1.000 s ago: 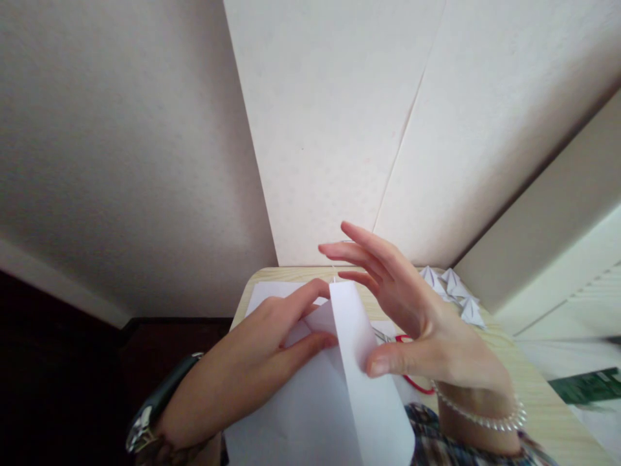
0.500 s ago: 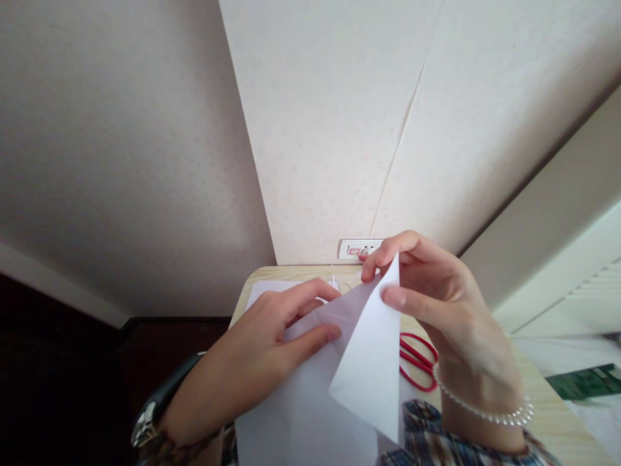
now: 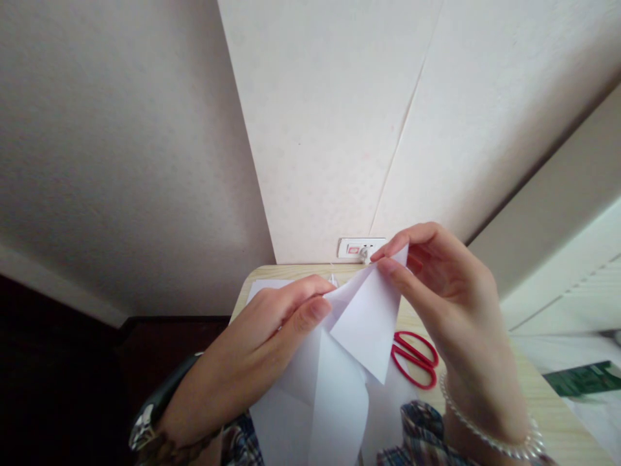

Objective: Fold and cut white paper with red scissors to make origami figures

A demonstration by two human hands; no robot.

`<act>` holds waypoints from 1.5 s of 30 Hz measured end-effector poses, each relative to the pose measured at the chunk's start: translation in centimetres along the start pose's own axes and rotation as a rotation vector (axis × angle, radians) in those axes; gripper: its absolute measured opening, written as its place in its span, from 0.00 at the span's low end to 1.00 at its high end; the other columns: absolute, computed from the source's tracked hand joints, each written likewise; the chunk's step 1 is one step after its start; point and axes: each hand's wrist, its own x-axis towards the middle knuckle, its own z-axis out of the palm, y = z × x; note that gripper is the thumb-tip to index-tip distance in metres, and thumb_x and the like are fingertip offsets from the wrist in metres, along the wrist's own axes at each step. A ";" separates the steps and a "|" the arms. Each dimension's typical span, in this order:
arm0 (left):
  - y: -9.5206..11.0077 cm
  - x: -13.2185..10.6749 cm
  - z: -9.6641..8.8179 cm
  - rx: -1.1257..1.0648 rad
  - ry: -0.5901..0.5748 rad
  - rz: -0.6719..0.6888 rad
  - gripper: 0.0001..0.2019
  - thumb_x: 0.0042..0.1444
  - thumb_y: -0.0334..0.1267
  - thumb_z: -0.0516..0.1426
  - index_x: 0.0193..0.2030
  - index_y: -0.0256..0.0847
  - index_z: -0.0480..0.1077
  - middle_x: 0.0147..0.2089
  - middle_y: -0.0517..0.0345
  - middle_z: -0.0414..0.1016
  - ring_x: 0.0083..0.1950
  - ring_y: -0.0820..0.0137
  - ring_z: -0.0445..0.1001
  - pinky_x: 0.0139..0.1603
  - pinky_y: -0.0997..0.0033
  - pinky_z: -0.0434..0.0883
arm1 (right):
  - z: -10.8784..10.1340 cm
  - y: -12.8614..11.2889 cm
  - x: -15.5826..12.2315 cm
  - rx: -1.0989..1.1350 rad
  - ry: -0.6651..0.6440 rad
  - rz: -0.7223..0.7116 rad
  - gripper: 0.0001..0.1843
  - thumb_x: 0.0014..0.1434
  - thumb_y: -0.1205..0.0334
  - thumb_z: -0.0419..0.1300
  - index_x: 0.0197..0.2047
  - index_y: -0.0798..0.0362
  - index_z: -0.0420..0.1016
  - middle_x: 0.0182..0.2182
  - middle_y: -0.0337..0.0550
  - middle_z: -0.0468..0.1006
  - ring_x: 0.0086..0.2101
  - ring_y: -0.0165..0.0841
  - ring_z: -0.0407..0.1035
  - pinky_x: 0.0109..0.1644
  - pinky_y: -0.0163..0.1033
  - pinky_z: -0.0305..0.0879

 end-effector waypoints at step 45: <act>0.1 0.5 1.3 0.149 0.121 -0.128 0.14 0.57 0.49 0.54 0.35 0.40 0.70 0.32 0.56 0.77 0.33 0.64 0.74 0.30 0.68 0.69 | 1.2 -1.1 -0.5 -0.030 -0.089 0.210 0.08 0.56 0.59 0.63 0.30 0.50 0.68 0.25 0.37 0.72 0.28 0.31 0.66 0.28 0.35 0.61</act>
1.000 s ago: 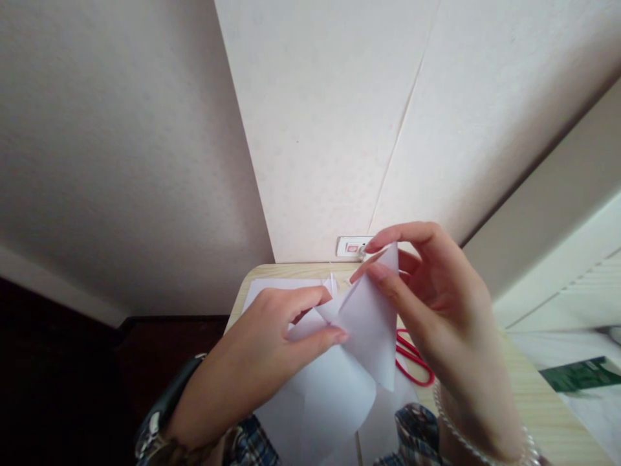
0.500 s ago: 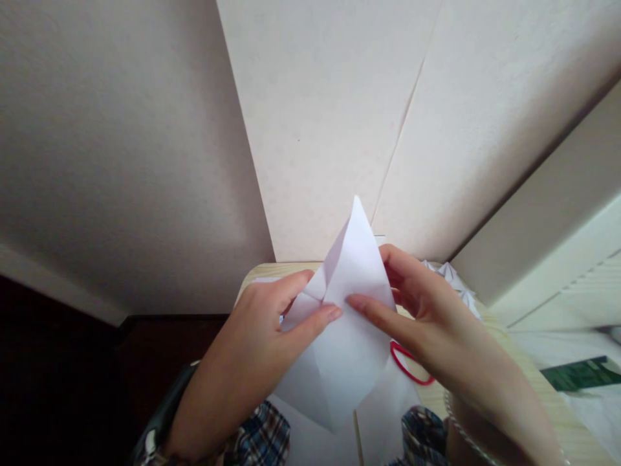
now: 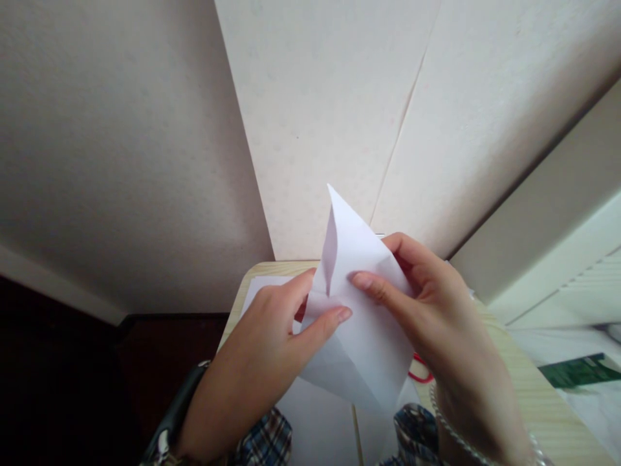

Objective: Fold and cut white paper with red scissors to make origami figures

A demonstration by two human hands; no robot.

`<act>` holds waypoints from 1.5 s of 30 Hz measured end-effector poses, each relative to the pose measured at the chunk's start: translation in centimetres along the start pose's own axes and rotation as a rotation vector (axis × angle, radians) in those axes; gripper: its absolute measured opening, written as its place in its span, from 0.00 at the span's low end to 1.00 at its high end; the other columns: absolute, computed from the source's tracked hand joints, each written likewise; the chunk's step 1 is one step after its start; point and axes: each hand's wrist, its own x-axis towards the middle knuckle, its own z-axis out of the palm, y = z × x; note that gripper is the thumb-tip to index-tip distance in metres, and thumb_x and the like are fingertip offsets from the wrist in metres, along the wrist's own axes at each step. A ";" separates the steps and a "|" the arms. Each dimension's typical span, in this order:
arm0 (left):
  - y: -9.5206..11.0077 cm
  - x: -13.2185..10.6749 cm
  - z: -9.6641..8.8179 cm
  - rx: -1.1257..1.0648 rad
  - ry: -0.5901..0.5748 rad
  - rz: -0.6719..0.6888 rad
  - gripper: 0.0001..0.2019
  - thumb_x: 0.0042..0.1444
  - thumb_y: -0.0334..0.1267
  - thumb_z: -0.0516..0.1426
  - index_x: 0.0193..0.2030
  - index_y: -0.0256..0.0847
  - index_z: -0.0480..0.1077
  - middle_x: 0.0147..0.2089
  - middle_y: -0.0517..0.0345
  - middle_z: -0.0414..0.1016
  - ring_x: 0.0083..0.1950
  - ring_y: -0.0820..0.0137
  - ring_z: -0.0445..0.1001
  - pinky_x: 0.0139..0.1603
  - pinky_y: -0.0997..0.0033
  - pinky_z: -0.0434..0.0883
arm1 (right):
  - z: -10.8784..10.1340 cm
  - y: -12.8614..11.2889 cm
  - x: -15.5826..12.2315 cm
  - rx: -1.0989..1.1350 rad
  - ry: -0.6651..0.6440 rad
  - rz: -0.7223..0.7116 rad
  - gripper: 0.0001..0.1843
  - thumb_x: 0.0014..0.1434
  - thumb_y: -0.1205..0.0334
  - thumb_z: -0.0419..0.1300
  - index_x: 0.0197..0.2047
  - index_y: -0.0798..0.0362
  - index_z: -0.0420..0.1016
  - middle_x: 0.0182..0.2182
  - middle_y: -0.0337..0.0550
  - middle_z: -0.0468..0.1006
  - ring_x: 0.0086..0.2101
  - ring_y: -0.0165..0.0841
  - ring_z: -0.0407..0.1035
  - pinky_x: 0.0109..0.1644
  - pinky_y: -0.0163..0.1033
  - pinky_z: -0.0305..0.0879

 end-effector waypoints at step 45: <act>-0.3 -0.1 -0.3 -0.053 0.049 0.042 0.15 0.61 0.45 0.48 0.24 0.43 0.60 0.27 0.64 0.68 0.30 0.70 0.67 0.30 0.73 0.62 | -2.1 -0.1 -0.3 -0.237 -0.226 -0.065 0.17 0.66 0.52 0.50 0.31 0.52 0.72 0.24 0.38 0.72 0.24 0.28 0.65 0.21 0.32 0.55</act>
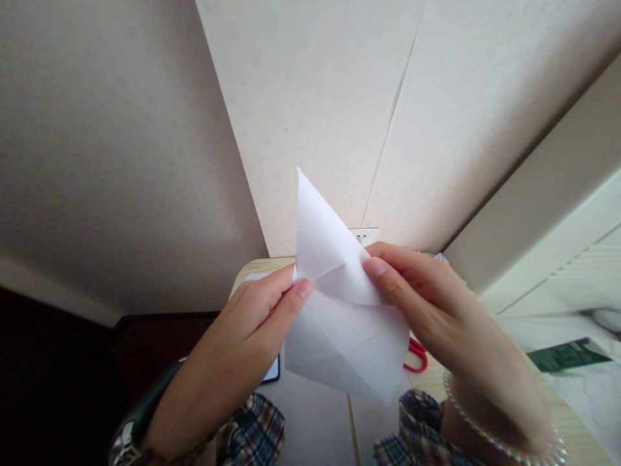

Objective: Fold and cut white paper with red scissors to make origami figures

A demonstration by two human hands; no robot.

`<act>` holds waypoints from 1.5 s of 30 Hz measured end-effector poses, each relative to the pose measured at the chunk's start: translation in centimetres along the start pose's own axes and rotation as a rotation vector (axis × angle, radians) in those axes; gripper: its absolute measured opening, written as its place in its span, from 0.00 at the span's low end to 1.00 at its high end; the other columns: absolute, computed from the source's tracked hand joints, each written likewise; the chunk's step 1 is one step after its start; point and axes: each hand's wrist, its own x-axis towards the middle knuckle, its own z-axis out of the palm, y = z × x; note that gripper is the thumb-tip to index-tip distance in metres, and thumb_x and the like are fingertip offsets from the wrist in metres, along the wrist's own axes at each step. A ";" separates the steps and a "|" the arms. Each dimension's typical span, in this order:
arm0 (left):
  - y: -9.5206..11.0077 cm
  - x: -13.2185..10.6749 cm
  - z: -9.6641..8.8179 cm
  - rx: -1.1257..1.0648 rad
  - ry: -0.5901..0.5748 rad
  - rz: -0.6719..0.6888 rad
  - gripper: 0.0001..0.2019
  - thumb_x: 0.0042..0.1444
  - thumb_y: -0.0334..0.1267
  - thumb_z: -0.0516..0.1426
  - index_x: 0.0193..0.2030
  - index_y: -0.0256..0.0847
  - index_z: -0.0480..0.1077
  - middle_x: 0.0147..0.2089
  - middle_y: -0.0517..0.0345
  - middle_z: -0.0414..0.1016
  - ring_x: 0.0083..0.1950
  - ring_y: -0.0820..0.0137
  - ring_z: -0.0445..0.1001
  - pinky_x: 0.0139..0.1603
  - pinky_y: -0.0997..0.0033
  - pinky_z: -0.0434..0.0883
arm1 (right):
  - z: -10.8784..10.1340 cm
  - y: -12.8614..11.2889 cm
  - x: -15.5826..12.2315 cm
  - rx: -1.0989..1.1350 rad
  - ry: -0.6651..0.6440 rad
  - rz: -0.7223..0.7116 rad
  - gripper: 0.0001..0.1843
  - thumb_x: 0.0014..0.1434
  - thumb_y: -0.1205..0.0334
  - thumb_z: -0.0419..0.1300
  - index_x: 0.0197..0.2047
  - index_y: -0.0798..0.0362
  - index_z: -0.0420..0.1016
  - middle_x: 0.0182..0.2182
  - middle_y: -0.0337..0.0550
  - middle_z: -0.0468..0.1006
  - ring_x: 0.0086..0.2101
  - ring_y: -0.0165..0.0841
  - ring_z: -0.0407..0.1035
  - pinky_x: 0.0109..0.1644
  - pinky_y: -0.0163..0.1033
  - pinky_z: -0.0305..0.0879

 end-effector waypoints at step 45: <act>0.5 0.0 0.5 -0.204 0.028 0.016 0.06 0.58 0.41 0.55 0.34 0.44 0.70 0.28 0.64 0.77 0.26 0.73 0.73 0.24 0.79 0.69 | 0.8 -0.5 0.8 0.105 0.105 0.164 0.13 0.55 0.52 0.63 0.29 0.54 0.75 0.23 0.43 0.76 0.29 0.36 0.72 0.23 0.34 0.61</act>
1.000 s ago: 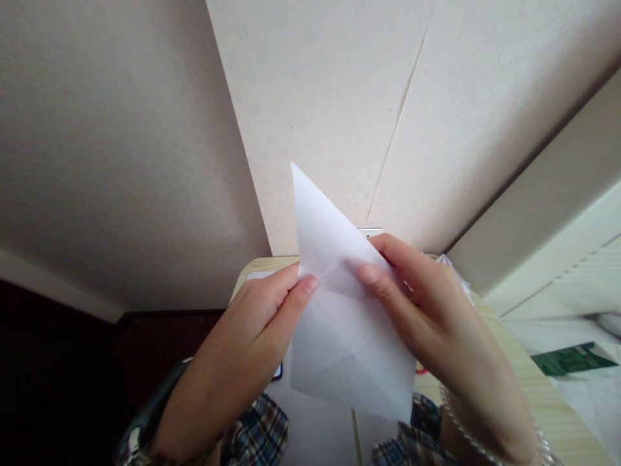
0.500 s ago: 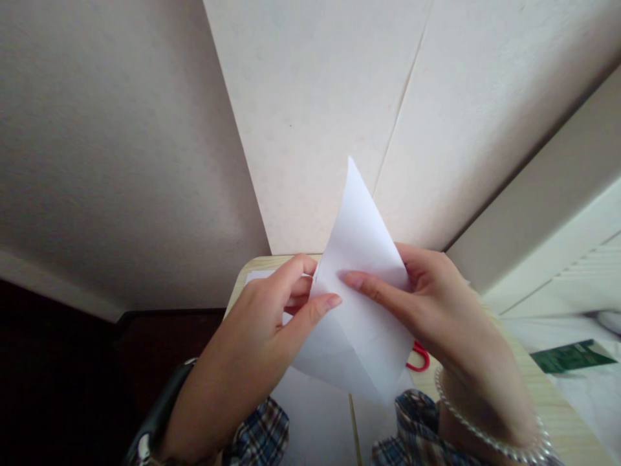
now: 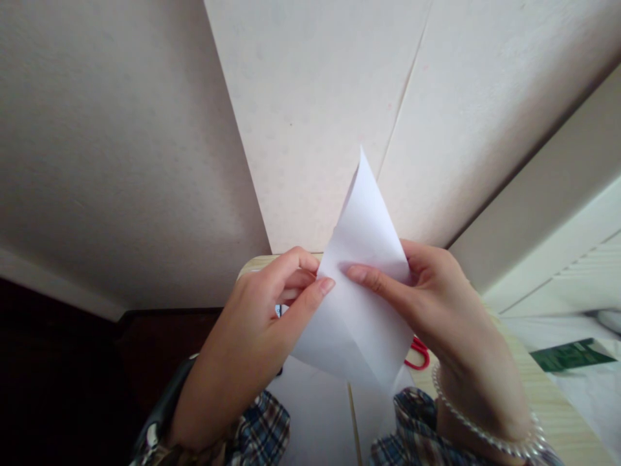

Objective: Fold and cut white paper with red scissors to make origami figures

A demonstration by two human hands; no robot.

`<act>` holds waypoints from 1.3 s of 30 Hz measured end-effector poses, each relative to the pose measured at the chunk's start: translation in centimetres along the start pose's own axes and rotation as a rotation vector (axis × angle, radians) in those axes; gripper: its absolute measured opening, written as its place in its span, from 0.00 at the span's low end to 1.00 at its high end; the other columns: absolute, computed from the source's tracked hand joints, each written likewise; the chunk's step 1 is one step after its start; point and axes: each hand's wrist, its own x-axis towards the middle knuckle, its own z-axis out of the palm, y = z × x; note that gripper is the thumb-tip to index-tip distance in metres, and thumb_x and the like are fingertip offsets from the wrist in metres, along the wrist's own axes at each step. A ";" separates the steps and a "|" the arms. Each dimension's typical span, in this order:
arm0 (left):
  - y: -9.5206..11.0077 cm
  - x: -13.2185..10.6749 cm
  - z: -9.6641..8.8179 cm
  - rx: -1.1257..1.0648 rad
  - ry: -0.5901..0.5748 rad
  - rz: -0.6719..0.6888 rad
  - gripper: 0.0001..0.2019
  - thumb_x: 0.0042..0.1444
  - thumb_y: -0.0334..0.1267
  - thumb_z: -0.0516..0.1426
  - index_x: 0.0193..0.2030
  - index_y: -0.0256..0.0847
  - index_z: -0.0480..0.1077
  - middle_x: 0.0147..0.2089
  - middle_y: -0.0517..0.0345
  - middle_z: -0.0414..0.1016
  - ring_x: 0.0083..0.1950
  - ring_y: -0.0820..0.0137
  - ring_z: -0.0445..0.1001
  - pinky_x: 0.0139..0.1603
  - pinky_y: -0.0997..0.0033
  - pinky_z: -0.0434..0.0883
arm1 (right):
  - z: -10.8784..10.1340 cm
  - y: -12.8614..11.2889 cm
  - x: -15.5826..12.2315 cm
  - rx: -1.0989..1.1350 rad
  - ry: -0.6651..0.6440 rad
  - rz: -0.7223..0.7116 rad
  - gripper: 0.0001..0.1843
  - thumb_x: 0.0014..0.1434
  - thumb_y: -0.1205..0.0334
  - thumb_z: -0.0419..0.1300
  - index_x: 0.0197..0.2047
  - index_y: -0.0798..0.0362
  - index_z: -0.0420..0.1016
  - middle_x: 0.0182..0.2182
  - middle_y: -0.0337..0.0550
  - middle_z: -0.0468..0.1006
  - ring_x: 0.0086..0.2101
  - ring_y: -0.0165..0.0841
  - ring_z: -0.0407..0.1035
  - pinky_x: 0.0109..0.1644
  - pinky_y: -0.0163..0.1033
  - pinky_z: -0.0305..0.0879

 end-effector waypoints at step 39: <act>0.0 0.1 0.1 -0.044 0.132 -0.040 0.05 0.52 0.41 0.60 0.32 0.43 0.74 0.28 0.63 0.80 0.28 0.70 0.78 0.25 0.77 0.72 | -0.9 0.2 -0.1 -0.005 -0.086 -0.008 0.18 0.58 0.49 0.59 0.27 0.55 0.76 0.22 0.41 0.75 0.22 0.29 0.66 0.20 0.33 0.56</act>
